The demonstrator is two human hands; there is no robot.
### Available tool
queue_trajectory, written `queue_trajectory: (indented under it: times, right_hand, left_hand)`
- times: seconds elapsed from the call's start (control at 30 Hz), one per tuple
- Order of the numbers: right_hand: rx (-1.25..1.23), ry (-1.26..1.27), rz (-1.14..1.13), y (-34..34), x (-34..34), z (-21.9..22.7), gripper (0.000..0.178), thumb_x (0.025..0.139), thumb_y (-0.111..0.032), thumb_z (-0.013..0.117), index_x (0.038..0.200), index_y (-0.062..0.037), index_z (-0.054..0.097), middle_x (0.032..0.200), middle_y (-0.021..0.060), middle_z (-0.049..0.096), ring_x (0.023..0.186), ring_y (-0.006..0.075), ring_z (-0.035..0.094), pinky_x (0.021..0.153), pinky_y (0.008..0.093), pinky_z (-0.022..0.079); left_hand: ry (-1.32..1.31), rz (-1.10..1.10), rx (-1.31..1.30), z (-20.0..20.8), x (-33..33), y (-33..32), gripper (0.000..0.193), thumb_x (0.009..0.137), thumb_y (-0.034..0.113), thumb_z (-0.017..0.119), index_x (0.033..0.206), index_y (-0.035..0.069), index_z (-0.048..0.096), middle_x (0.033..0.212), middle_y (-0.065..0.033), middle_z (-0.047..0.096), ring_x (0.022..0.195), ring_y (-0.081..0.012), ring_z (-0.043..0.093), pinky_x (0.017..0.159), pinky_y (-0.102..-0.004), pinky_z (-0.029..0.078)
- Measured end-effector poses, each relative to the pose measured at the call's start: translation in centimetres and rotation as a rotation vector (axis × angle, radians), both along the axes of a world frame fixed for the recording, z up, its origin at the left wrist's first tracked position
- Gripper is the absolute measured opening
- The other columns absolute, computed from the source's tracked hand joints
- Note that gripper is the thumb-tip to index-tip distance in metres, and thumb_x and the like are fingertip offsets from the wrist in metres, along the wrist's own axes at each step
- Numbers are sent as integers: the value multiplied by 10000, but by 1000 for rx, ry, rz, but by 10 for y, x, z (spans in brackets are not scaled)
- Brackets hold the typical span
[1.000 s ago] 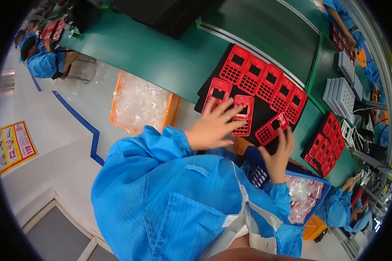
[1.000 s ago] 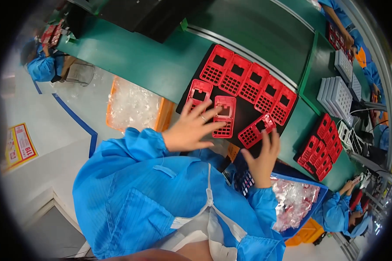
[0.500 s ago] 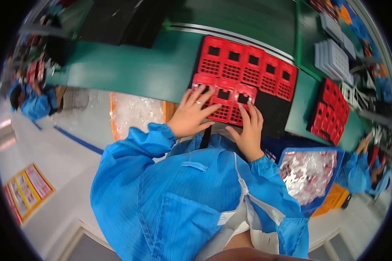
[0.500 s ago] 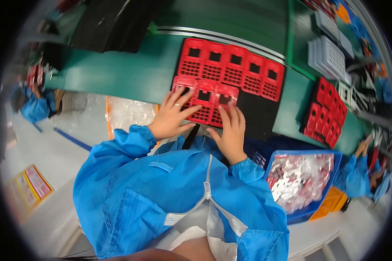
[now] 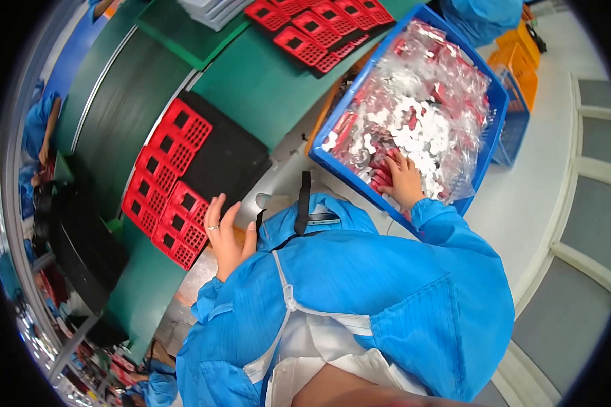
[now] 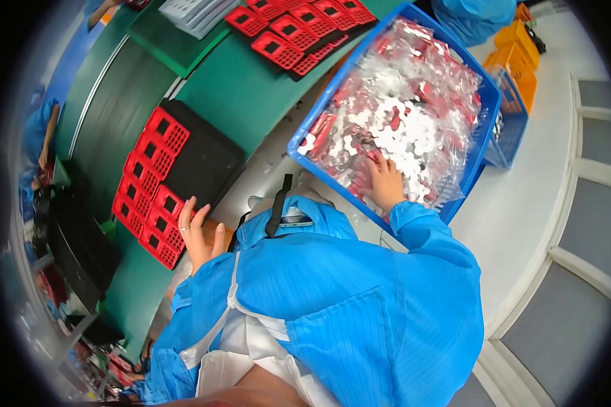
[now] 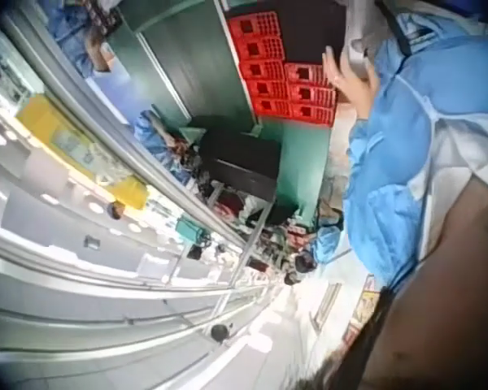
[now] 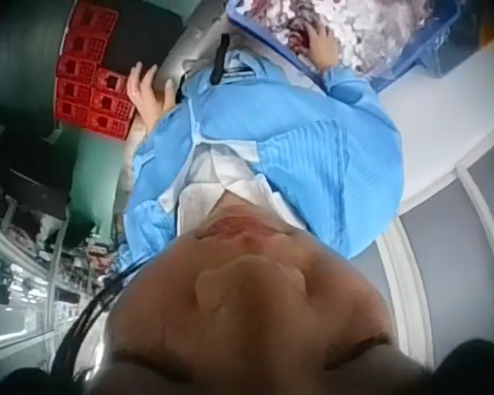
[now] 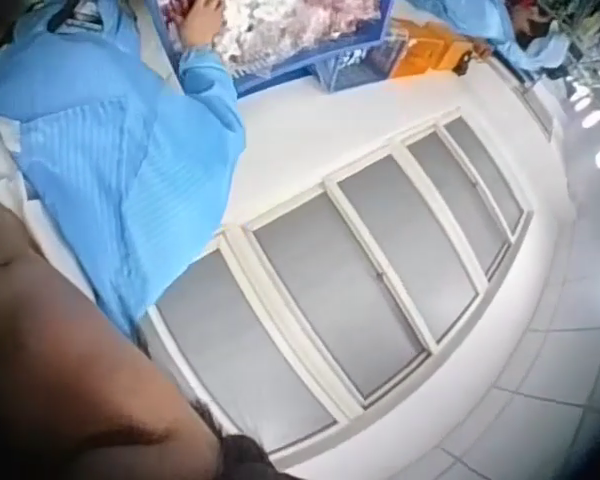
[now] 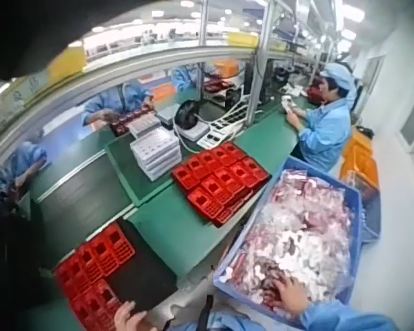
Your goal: The person assembles electronic components by placing red plastic housings onto a black assembly tray and filling them with smaller internal components by hand.
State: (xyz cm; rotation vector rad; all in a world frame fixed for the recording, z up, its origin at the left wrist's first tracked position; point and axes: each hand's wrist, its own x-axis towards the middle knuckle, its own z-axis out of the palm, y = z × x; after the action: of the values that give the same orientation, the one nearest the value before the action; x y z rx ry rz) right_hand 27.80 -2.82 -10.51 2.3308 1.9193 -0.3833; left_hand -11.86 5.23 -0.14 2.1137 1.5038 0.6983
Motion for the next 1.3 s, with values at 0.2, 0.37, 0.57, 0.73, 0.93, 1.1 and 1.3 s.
queue_trajectory:
  times: [0.2,0.37,0.57,0.73,0.93,1.1,1.3]
  right_hand:
    - [101,172,-74,23,21,-8,728,603,-290,785,1214,-49,472,1156,200,480,1060,362,471,888,434,427]
    - [-23,218,27,30,26,-13,596,627,-349,762,1102,-65,542,1124,189,488,1059,344,473,847,425,425]
    - [-172,295,27,32,50,-34,560,713,-435,667,1151,-106,552,1024,188,584,933,371,581,818,445,452]
    - [-364,432,101,50,77,-27,523,689,-350,673,1157,-141,570,1000,142,623,931,335,605,786,428,486]
    - [-89,631,-46,49,113,5,425,692,-223,715,1087,-112,604,883,121,648,850,287,630,735,374,489]
    - [203,1071,-338,64,103,60,238,806,-115,660,1035,-62,616,758,27,609,716,112,577,644,256,452]
    - [809,1426,-650,67,27,79,127,908,-160,594,865,-41,583,761,-26,564,685,31,461,634,186,372]
  left_hand:
    - [-67,-114,-140,5,69,8,415,760,23,644,1161,39,537,1327,-176,429,1221,-365,406,1014,-423,339]
    - [-93,-224,-137,13,111,14,367,792,45,635,1150,37,553,1276,-169,478,1164,-347,467,976,-405,372]
    - [-98,-234,-189,12,128,11,373,799,43,624,1163,40,542,1262,-163,490,1141,-336,491,950,-387,396]
    - [-145,-252,-235,9,142,11,379,806,43,614,1175,41,531,1243,-157,507,1124,-335,508,942,-383,405]
    - [-261,-348,-349,1,165,21,351,823,80,621,1162,37,539,1214,-149,524,1120,-318,519,940,-374,411]
    - [-586,-377,-727,-25,223,28,491,868,152,631,1294,42,411,1143,-135,558,1110,-216,531,930,-334,433]
    - [-898,-411,-1299,-12,270,27,552,897,147,610,1339,-12,320,1182,-123,567,1045,-162,572,877,-291,474]
